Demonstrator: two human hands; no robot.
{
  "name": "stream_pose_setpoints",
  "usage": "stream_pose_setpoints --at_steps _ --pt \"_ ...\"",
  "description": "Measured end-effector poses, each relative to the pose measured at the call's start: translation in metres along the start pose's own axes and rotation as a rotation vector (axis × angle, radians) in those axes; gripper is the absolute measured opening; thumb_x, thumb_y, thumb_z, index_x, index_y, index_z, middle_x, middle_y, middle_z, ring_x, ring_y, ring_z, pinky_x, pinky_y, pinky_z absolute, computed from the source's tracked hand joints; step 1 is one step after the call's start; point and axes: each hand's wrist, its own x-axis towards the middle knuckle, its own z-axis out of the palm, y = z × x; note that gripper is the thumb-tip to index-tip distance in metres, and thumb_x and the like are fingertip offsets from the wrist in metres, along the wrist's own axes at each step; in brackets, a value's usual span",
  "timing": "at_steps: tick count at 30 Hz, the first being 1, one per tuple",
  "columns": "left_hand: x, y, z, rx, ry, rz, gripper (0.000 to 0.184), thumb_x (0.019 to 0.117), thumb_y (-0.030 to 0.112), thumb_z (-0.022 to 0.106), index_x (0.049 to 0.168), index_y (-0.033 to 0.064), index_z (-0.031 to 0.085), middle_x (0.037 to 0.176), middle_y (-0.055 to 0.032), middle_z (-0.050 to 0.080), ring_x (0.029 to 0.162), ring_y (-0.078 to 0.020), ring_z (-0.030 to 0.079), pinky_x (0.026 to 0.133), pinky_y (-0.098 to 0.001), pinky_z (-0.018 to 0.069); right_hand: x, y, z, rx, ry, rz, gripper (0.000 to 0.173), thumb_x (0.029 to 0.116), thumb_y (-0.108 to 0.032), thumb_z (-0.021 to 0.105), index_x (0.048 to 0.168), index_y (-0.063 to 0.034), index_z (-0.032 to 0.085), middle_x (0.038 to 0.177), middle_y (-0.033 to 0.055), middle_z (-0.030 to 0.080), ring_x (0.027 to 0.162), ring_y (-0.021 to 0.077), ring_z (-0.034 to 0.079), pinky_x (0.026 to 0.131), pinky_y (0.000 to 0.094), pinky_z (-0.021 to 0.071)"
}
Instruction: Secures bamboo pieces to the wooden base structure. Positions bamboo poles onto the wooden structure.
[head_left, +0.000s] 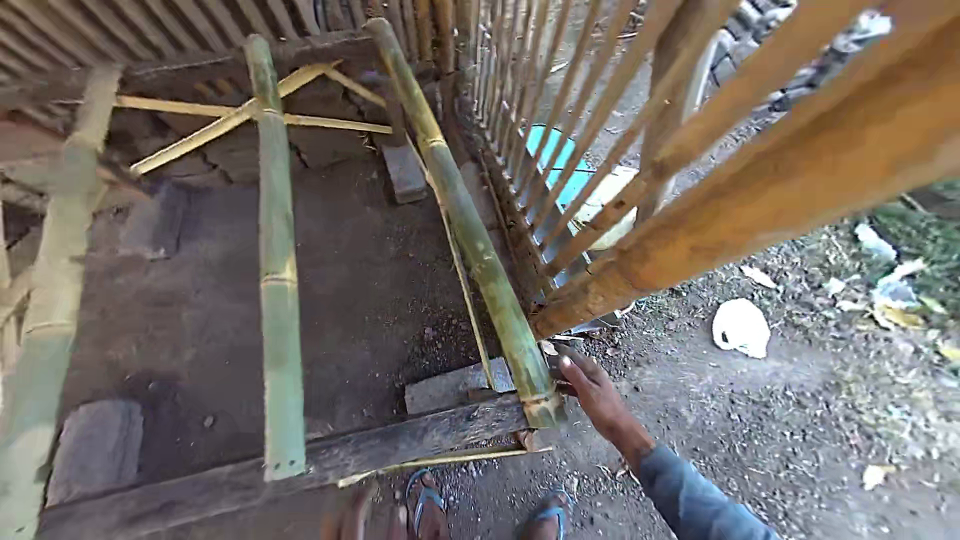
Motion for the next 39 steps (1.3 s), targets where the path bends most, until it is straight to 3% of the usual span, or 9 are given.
stream_pose_setpoints --at_steps 2,5,7,10,12,15,20,25,39 --pt "0.068 0.007 -0.029 0.032 0.108 -0.132 0.08 0.0871 0.047 0.073 0.138 -0.0109 0.053 0.14 -0.0369 0.052 0.133 -0.05 0.051 0.109 -0.0615 0.044 0.013 -0.041 0.02 -0.061 -0.017 0.125 0.057 0.1056 -0.045 0.05 0.144 -0.0034 0.053 0.127 0.0193 0.066 0.108 0.0289 0.069 0.091 0.0504 0.0584" --pt "0.145 -0.015 -0.057 0.085 0.025 -0.437 0.11 0.0801 0.06 0.078 0.157 -0.0038 0.032 0.157 -0.0346 0.034 0.145 -0.0502 0.036 0.117 -0.0637 0.0345 0.012 -0.06 0.046 -0.225 -0.006 0.26 0.062 0.1001 -0.05 0.062 0.142 -0.0049 0.054 0.121 0.02 0.068 0.105 0.03 0.069 0.092 0.052 0.0574" --pt "0.18 -0.035 -0.059 0.153 -0.102 -0.557 0.124 0.076 0.064 0.081 0.159 -0.006 0.022 0.156 -0.0377 0.032 0.144 -0.052 0.037 0.116 -0.0649 0.0346 0.011 -0.058 0.061 -0.381 0.017 0.296 0.077 0.0916 -0.055 0.071 0.146 -0.0052 0.049 0.119 0.021 0.068 0.104 0.0327 0.069 0.092 0.0549 0.0568" --pt "0.201 -0.054 -0.048 0.237 -0.253 -0.7 0.133 0.0732 0.065 0.084 0.162 -0.0037 0.013 0.153 -0.0363 0.039 0.136 -0.0502 0.048 0.109 -0.0658 0.0409 0.013 -0.056 0.074 -0.574 0.092 0.317 0.095 0.0811 -0.061 0.08 0.149 -0.0061 0.044 0.119 0.0222 0.068 0.108 0.0369 0.068 0.096 0.0597 0.053" --pt "0.204 -0.057 -0.044 0.245 -0.272 -0.738 0.126 0.0748 0.059 0.086 0.161 -0.0034 0.017 0.147 -0.0347 0.047 0.131 -0.0491 0.053 0.106 -0.0654 0.0434 0.014 -0.057 0.078 -0.631 0.124 0.338 0.094 0.0782 -0.059 0.083 0.146 -0.0043 0.048 0.117 0.0225 0.069 0.109 0.0376 0.067 0.097 0.0603 0.0519" --pt "0.208 -0.059 -0.046 0.255 -0.282 -0.801 0.108 0.0778 0.052 0.086 0.153 -0.0057 0.033 0.129 -0.0338 0.061 0.122 -0.0491 0.059 0.102 -0.0656 0.0455 0.019 -0.059 0.078 -0.692 0.12 0.395 0.085 0.0771 -0.058 0.084 0.136 -0.0036 0.056 0.112 0.0211 0.07 0.106 0.0372 0.068 0.094 0.0605 0.052" --pt "0.217 -0.064 -0.046 0.275 -0.294 -0.851 0.083 0.079 0.04 0.085 0.14 -0.0057 0.052 0.128 -0.0311 0.063 0.123 -0.0465 0.059 0.103 -0.0647 0.0448 0.022 -0.062 0.078 -0.73 0.079 0.46 0.085 0.0784 -0.059 0.081 0.138 -0.005 0.054 0.112 0.0187 0.07 0.105 0.0359 0.069 0.092 0.0591 0.0534" --pt "0.223 -0.059 -0.047 0.275 -0.265 -0.86 0.084 0.0757 0.04 0.089 0.138 -0.0058 0.055 0.126 -0.0321 0.063 0.123 -0.0475 0.059 0.104 -0.0655 0.044 0.028 -0.077 0.072 -0.716 0.054 0.467 0.082 0.0774 -0.055 0.082 0.136 -0.0036 0.055 0.11 0.0176 0.07 0.103 0.0344 0.069 0.091 0.0577 0.0539" --pt "0.234 -0.037 -0.023 0.29 -0.279 -0.954 0.073 0.0793 0.033 0.084 0.134 -0.0056 0.056 0.12 -0.0316 0.065 0.116 -0.0477 0.062 0.097 -0.0674 0.0469 0.054 -0.075 0.055 -0.727 0.071 0.502 0.076 0.0779 -0.045 0.085 0.134 -0.0024 0.057 0.107 0.019 0.07 0.099 0.0353 0.069 0.088 0.0592 0.0542"
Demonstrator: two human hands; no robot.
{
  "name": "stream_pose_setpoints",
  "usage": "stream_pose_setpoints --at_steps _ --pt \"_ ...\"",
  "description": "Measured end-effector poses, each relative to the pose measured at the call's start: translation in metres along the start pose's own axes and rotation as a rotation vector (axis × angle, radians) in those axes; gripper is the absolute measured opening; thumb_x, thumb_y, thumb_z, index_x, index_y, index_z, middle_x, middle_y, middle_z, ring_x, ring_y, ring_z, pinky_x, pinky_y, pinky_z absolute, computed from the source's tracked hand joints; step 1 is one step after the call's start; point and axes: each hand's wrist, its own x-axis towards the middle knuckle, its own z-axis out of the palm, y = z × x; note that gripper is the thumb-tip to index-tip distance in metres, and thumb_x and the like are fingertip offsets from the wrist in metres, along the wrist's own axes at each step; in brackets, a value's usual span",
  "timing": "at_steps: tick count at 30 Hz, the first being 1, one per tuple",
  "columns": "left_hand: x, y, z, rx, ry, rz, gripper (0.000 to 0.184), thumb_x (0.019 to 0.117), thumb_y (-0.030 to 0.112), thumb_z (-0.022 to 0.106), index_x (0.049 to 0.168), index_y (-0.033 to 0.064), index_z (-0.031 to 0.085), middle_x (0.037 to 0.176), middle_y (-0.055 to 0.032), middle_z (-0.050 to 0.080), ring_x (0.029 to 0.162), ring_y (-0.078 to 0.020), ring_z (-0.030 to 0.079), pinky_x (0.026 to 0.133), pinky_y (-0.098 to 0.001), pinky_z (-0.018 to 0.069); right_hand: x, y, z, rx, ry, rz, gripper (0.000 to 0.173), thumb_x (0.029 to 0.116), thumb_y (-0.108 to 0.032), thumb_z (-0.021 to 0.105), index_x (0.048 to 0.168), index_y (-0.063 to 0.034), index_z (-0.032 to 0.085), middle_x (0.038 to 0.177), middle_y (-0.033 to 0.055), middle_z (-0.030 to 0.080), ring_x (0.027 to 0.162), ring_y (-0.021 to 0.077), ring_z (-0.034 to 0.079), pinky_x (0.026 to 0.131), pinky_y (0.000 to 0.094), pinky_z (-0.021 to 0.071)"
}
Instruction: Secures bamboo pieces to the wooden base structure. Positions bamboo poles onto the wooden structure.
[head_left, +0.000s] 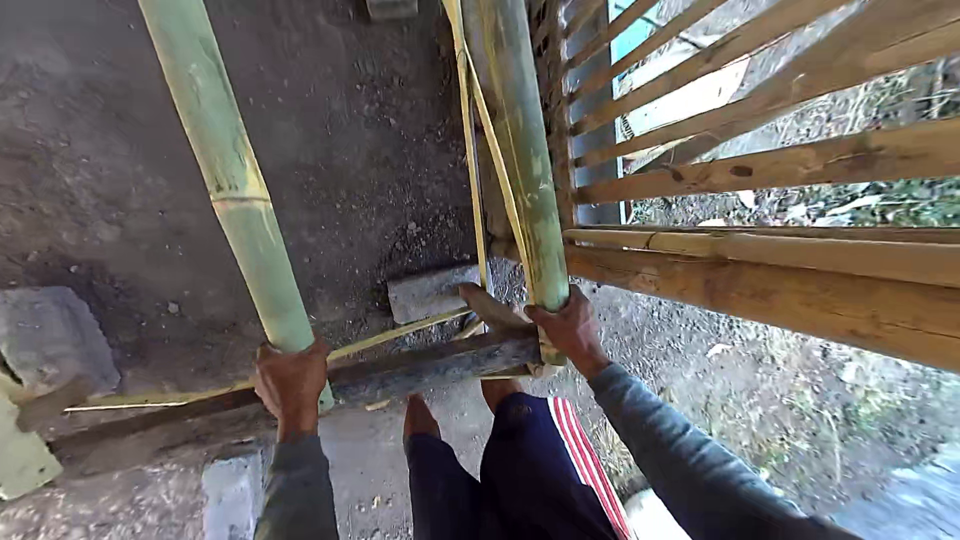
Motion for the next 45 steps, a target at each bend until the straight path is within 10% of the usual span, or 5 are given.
stream_pose_setpoints --at_steps 34,41,45 --pt "-0.009 0.02 0.006 0.084 -0.03 -0.068 0.078 0.0858 0.05 0.076 0.142 0.0014 0.052 0.121 -0.0246 0.069 0.115 -0.0412 0.066 0.096 -0.062 0.0523 0.006 -0.009 -0.014 -0.103 -0.03 0.074 0.081 0.0793 -0.048 0.081 0.142 -0.0058 0.053 0.116 0.0215 0.07 0.11 0.0399 0.068 0.094 0.0625 0.0529" --pt "0.009 0.022 -0.012 -0.037 0.03 0.003 0.131 0.0676 0.073 0.082 0.158 -0.0026 0.025 0.152 -0.0337 0.041 0.137 -0.0482 0.047 0.108 -0.0645 0.0428 0.009 -0.035 -0.033 -0.055 0.062 -0.079 0.108 0.0744 -0.062 0.085 0.155 -0.0085 0.038 0.139 0.0273 0.058 0.127 0.0467 0.057 0.104 0.0668 0.0452" --pt "0.025 0.041 0.003 -0.034 0.041 -0.053 0.112 0.0701 0.076 0.079 0.148 0.0031 0.045 0.126 -0.0283 0.064 0.117 -0.0458 0.063 0.095 -0.0666 0.05 0.034 -0.047 -0.013 -0.066 0.164 -0.057 0.111 0.0705 -0.069 0.083 0.153 -0.0102 0.038 0.137 0.0243 0.059 0.121 0.0432 0.061 0.098 0.0676 0.0484"
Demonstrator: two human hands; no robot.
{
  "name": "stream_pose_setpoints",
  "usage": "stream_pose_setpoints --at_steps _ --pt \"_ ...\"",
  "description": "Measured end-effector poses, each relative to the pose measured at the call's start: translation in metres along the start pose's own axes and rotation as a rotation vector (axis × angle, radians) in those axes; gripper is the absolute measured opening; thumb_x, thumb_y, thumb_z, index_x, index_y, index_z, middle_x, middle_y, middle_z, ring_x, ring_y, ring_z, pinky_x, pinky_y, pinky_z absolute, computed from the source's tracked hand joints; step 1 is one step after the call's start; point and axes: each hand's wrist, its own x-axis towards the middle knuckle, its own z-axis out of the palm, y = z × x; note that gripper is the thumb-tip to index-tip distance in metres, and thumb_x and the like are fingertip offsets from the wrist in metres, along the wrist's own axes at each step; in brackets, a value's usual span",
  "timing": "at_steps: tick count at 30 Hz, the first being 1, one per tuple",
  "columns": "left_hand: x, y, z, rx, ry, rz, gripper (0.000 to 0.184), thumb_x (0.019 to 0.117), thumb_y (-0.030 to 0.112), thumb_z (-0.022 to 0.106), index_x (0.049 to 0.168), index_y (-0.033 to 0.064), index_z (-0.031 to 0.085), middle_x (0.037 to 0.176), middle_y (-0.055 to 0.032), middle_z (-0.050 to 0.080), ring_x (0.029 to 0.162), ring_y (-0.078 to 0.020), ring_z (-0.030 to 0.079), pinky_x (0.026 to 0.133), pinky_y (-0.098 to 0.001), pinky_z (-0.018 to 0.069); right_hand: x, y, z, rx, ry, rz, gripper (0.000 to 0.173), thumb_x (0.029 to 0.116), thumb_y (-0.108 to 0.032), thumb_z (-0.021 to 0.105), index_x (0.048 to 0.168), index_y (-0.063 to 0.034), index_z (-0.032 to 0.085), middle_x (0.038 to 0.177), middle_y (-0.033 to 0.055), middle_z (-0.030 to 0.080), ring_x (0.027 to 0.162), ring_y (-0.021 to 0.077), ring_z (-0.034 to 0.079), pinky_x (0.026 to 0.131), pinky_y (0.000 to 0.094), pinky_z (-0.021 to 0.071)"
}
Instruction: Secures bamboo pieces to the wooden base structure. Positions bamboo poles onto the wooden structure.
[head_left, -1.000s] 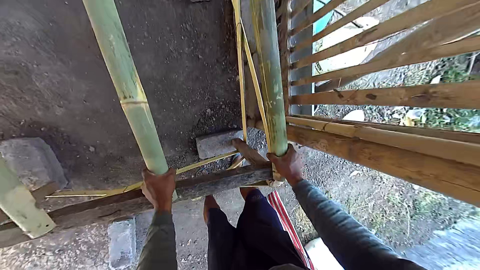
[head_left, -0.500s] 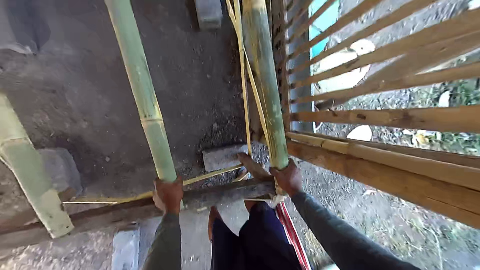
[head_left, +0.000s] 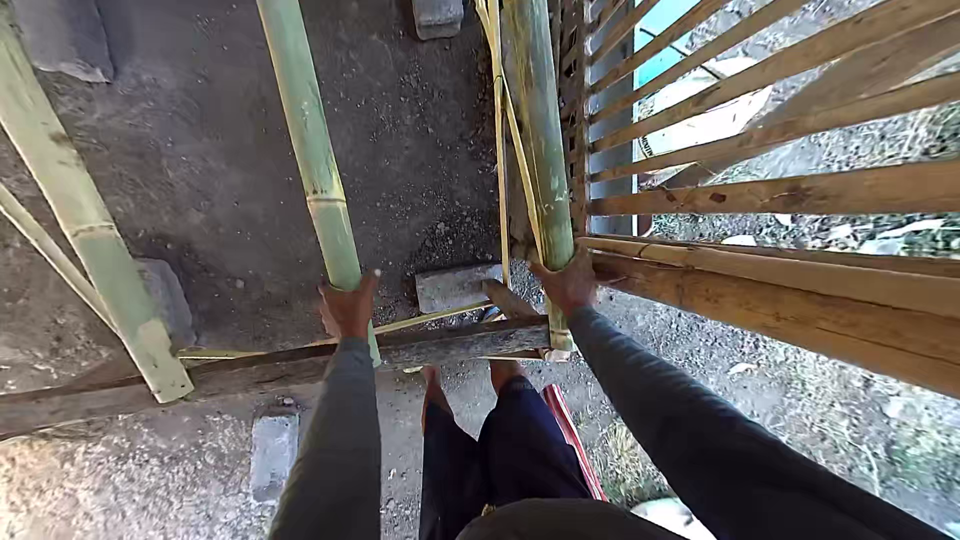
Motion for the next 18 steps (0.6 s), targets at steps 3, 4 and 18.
stream_pose_setpoints --at_steps 3,4,18 --pt "0.002 0.008 0.004 0.045 0.014 -0.052 0.091 0.0778 0.065 0.078 0.141 0.0051 0.054 0.118 -0.0247 0.069 0.112 -0.0424 0.066 0.092 -0.0641 0.0514 0.001 -0.013 0.0 -0.072 -0.04 0.087 0.104 0.0767 -0.066 0.081 0.154 -0.0108 0.038 0.126 0.0236 0.067 0.116 0.0424 0.065 0.098 0.0647 0.0501" --pt "0.0 0.009 0.003 0.05 0.003 -0.057 0.087 0.0795 0.062 0.078 0.141 0.0051 0.054 0.118 -0.0244 0.069 0.111 -0.042 0.066 0.092 -0.0639 0.0517 0.0 -0.013 -0.002 -0.096 -0.058 0.103 0.1 0.0788 -0.064 0.08 0.153 -0.0103 0.04 0.124 0.0234 0.067 0.117 0.0421 0.065 0.099 0.0638 0.0499" --pt "-0.004 0.014 -0.007 0.033 -0.039 -0.059 0.079 0.0832 0.058 0.077 0.138 0.005 0.057 0.112 -0.0234 0.071 0.107 -0.0416 0.069 0.088 -0.0635 0.0544 0.0 -0.02 -0.008 -0.061 -0.071 0.115 0.09 0.0805 -0.052 0.082 0.151 -0.012 0.044 0.128 0.0221 0.067 0.117 0.0405 0.066 0.098 0.0632 0.0525"
